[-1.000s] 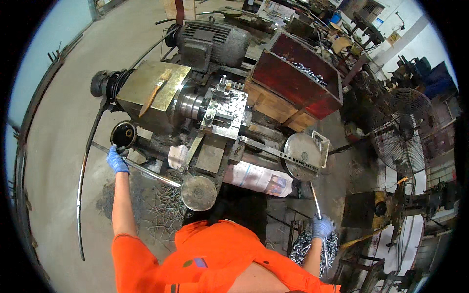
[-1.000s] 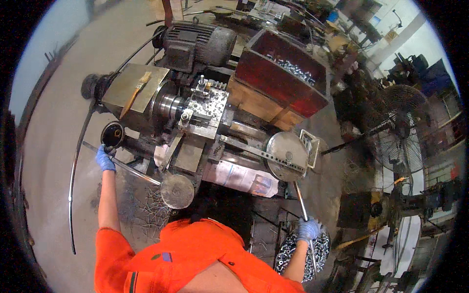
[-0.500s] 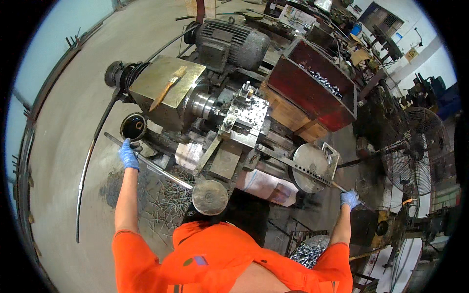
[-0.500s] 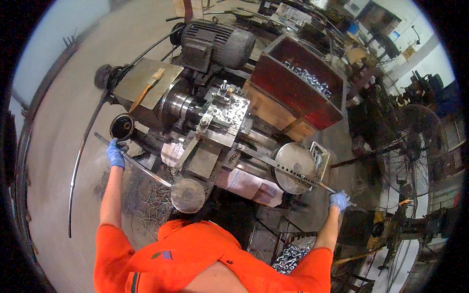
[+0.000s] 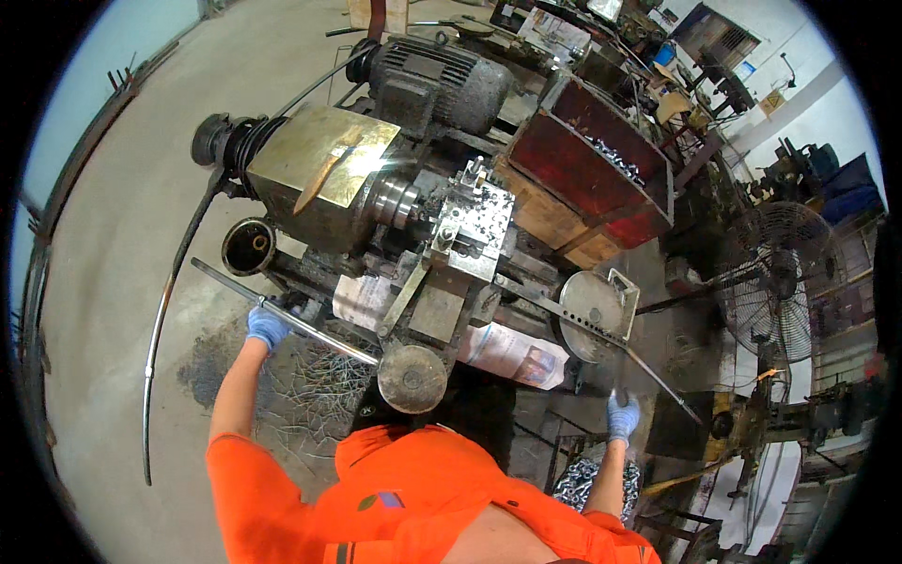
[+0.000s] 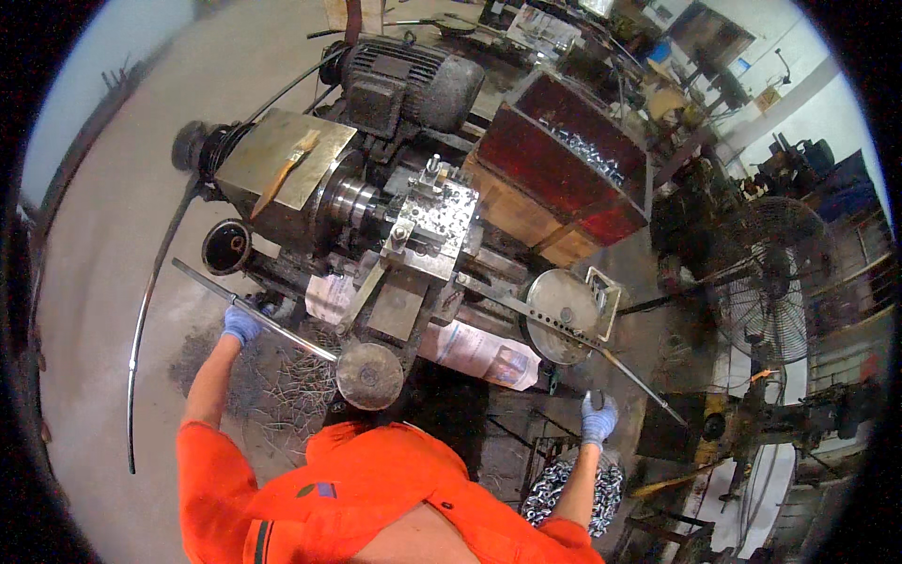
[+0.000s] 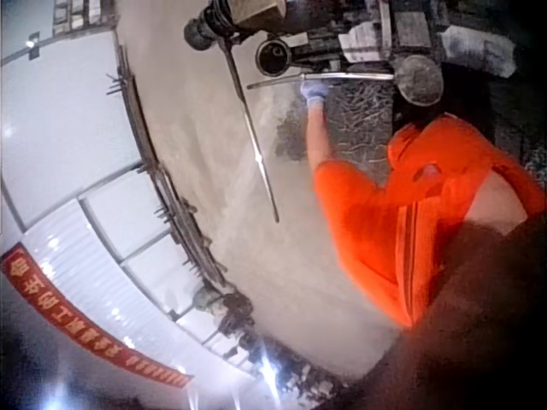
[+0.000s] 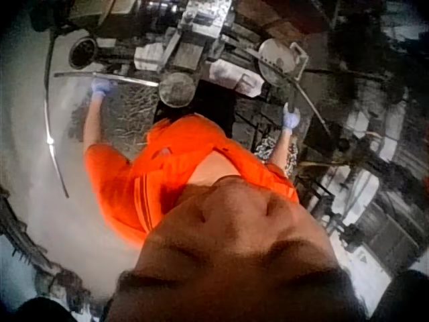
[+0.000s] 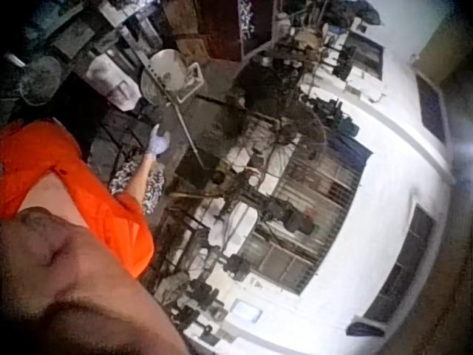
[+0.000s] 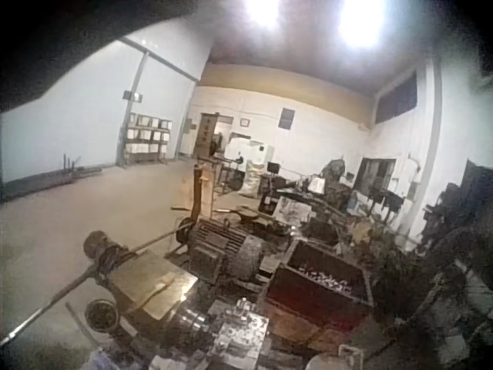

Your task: The person operates a metal lathe machine. They insert a metal rod, manipulate levers and handles to machine the part, and then place the finished metal piece into a large circular container on the floor.

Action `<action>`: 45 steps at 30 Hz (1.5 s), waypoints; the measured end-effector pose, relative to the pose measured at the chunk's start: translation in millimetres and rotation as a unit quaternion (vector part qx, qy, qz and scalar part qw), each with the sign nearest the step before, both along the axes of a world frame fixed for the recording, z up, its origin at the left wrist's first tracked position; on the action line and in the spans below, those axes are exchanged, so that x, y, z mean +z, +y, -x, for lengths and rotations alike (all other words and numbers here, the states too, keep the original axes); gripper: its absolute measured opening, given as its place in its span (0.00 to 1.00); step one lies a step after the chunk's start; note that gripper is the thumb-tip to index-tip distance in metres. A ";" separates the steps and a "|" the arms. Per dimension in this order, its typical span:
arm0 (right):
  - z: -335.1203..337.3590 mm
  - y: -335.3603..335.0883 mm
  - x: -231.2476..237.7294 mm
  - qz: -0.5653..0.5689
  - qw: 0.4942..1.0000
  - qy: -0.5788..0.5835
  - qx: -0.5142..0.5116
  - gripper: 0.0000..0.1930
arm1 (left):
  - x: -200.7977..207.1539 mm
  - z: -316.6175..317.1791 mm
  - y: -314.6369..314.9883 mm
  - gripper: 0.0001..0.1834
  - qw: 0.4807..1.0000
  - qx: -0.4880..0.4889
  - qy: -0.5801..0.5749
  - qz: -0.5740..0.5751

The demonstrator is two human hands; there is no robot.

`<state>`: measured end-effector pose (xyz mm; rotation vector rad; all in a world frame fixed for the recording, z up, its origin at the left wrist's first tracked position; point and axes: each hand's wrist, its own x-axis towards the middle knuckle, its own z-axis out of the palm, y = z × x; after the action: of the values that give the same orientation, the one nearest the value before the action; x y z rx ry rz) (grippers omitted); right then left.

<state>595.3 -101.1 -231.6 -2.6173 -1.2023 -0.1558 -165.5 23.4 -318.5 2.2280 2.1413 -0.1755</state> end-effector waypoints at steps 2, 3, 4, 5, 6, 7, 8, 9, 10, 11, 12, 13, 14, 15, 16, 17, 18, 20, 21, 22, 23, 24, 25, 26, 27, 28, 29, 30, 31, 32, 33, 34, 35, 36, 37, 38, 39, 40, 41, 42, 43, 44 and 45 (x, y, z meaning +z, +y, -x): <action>13.7 0.3 -4.8 -0.048 0.996 0.060 0.054 0.23 | -11.9 9.4 -3.7 0.20 0.996 0.024 0.048 0.067; 21.4 3.6 -3.4 -0.036 0.996 0.063 0.057 0.22 | -23.7 16.5 -5.4 0.20 0.992 0.036 0.071 0.101; 31.9 9.9 -2.1 -0.025 0.995 0.069 0.062 0.20 | -48.1 36.2 -10.7 0.21 0.989 0.087 0.004 0.123; 46.6 5.0 3.5 -0.012 0.997 0.068 0.045 0.18 | -32.6 13.0 -3.6 0.22 0.981 0.149 -0.030 0.124; 60.7 0.1 13.7 -0.026 0.993 0.093 0.067 0.16 | -15.7 -18.7 0.5 0.22 0.967 0.210 -0.065 0.126; 69.5 -3.3 21.0 -0.041 0.991 0.101 0.074 0.15 | 3.0 -41.5 -1.6 0.23 0.948 0.275 -0.096 0.125; 79.6 2.0 25.9 -0.056 0.987 0.113 0.097 0.14 | -33.3 -53.7 -20.8 0.25 0.895 0.326 -0.280 -0.119; 91.2 16.7 29.5 -0.066 0.978 0.136 0.143 0.14 | -114.2 -23.1 -43.5 0.23 0.838 0.397 -0.300 -0.225; 86.6 15.8 23.5 -0.077 0.983 0.051 0.157 0.12 | -107.0 -32.4 -38.7 0.21 0.900 0.355 -0.223 -0.123; 93.9 15.4 31.1 -0.097 0.978 0.075 0.167 0.12 | -80.5 -38.5 -29.5 0.19 0.944 0.299 -0.135 -0.021; 108.3 21.4 50.7 -0.118 0.971 0.100 0.184 0.12 | -53.3 -29.0 -24.8 0.18 0.975 0.202 -0.081 0.044; 116.3 28.0 64.1 -0.143 0.961 0.124 0.203 0.12 | -32.8 -16.4 -18.5 0.16 0.989 0.103 -0.026 0.104; 106.5 35.5 64.3 -0.132 0.956 0.041 0.257 0.13 | -29.4 7.1 -18.8 0.15 0.990 0.075 0.005 0.121; 109.5 41.9 70.7 -0.143 0.949 0.037 0.279 0.13 | -21.8 3.6 -15.5 0.15 0.996 0.046 -0.010 0.081; 117.4 52.5 84.1 -0.156 0.939 0.036 0.303 0.14 | -18.0 1.4 -14.5 0.15 0.994 0.068 -0.014 0.090; 126.8 63.3 96.6 -0.168 0.929 0.036 0.327 0.14 | -15.9 0.2 -15.4 0.14 0.991 0.091 -0.017 0.101; 136.7 74.5 107.6 -0.169 0.921 0.045 0.347 0.13 | -16.2 -1.6 -16.8 0.15 0.988 0.115 -0.044 0.095; 164.6 102.0 129.1 -0.170 0.901 0.067 0.393 0.12 | -17.5 0.2 -25.6 0.16 0.977 0.170 -0.095 0.084; 182.9 115.7 139.8 -0.172 0.886 0.093 0.420 0.11 | -13.7 5.0 -29.0 0.16 0.976 0.164 -0.112 0.085; 203.8 128.8 151.1 -0.174 0.871 0.118 0.445 0.11 | -6.0 11.5 -31.5 0.17 0.975 0.156 -0.129 0.088; 227.1 142.5 166.1 -0.173 0.851 0.100 0.486 0.11 | 6.6 19.1 -36.7 0.18 0.974 0.152 -0.145 0.090; 248.3 153.5 180.4 -0.172 0.834 0.079 0.519 0.11 | 48.0 12.9 -35.6 0.19 0.967 0.174 -0.175 0.065; 274.5 165.1 191.5 -0.165 0.819 0.080 0.544 0.11 | 61.8 27.2 -39.8 0.18 0.960 0.222 -0.158 0.057; 300.9 175.5 199.4 -0.157 0.804 0.081 0.568 0.11 | 69.7 45.7 -46.0 0.17 0.951 0.270 -0.141 0.050; 325.5 184.3 204.9 -0.161 0.784 0.100 0.592 0.13 | 75.1 72.5 -55.8 0.17 0.942 0.253 -0.219 -0.025; 342.1 197.8 206.2 -0.144 0.764 0.077 0.624 0.13 | 85.7 93.8 -64.5 0.16 0.922 0.231 -0.295 -0.101; 355.9 209.6 203.3 -0.154 0.751 0.052 0.640 0.14 | 118.5 93.9 -65.6 0.16 0.915 0.215 -0.302 -0.156; 371.6 218.8 205.0 -0.145 0.728 0.053 0.668 0.16 | 154.8 96.0 -69.6 0.17 0.906 0.202 -0.307 -0.211; 387.7 227.5 199.3 -0.100 0.753 0.005 0.650 0.18 | 176.9 105.9 -74.7 0.18 0.903 0.240 -0.277 -0.225; 403.9 233.2 198.6 -0.064 0.752 -0.014 0.656 0.18 | 194.8 115.9 -84.2 0.18 0.901 0.253 -0.249 -0.250; 417.8 238.4 198.6 -0.028 0.751 -0.034 0.659 0.19 | 205.8 125.3 -92.4 0.18 0.898 0.264 -0.222 -0.274; 430.5 245.4 194.3 0.023 0.756 -0.056 0.651 0.21 | 207.4 137.7 -102.3 0.18 0.894 0.290 -0.197 -0.278; 439.6 254.0 187.7 0.074 0.761 -0.079 0.640 0.22 | 206.8 149.4 -112.3 0.19 0.890 0.314 -0.172 -0.283; 447.5 263.7 184.4 0.139 0.765 -0.071 0.625 0.27 | 203.1 156.4 -120.7 0.20 0.885 0.337 -0.148 -0.286; 454.4 263.8 184.6 0.145 0.761 -0.081 0.628 0.27 | 192.9 148.6 -129.9 0.21 0.882 0.387 -0.098 -0.252; 458.6 263.3 186.0 0.151 0.759 -0.091 0.627 0.28 | 177.2 131.6 -133.7 0.22 0.875 0.431 -0.050 -0.216; 461.4 263.2 186.8 0.157 0.760 -0.102 0.623 0.29 | 169.5 115.4 -134.1 0.23 0.865 0.469 -0.005 -0.179; 462.9 258.8 189.8 0.140 0.764 -0.118 0.619 0.30 | 173.2 100.1 -134.8 0.25 0.866 0.465 -0.030 -0.179; 459.6 258.8 181.7 0.111 0.763 -0.128 0.624 0.29 | 175.7 80.9 -137.8 0.27 0.869 0.461 -0.055 -0.173; 456.3 262.3 172.3 0.078 0.761 -0.137 0.629 0.28 | 179.1 65.0 -139.3 0.27 0.867 0.467 -0.060 -0.163; 454.8 266.5 168.9 0.043 0.760 -0.150 0.631 0.28 | 181.0 50.6 -136.6 0.27 0.865 0.472 -0.069 -0.156; 454.3 264.4 168.4 0.022 0.761 -0.121 0.636 0.28 | 181.9 37.8 -135.5 0.27 0.863 0.477 -0.077 -0.146; 456.7 263.5 169.3 0.038 0.766 -0.115 0.631 0.28 | 187.3 26.9 -135.2 0.27 0.862 0.481 -0.074 -0.141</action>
<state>138.6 162.3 -62.3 -1.3012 -2.7441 -0.1477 -192.5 -111.7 -131.2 0.9291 2.9852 0.3559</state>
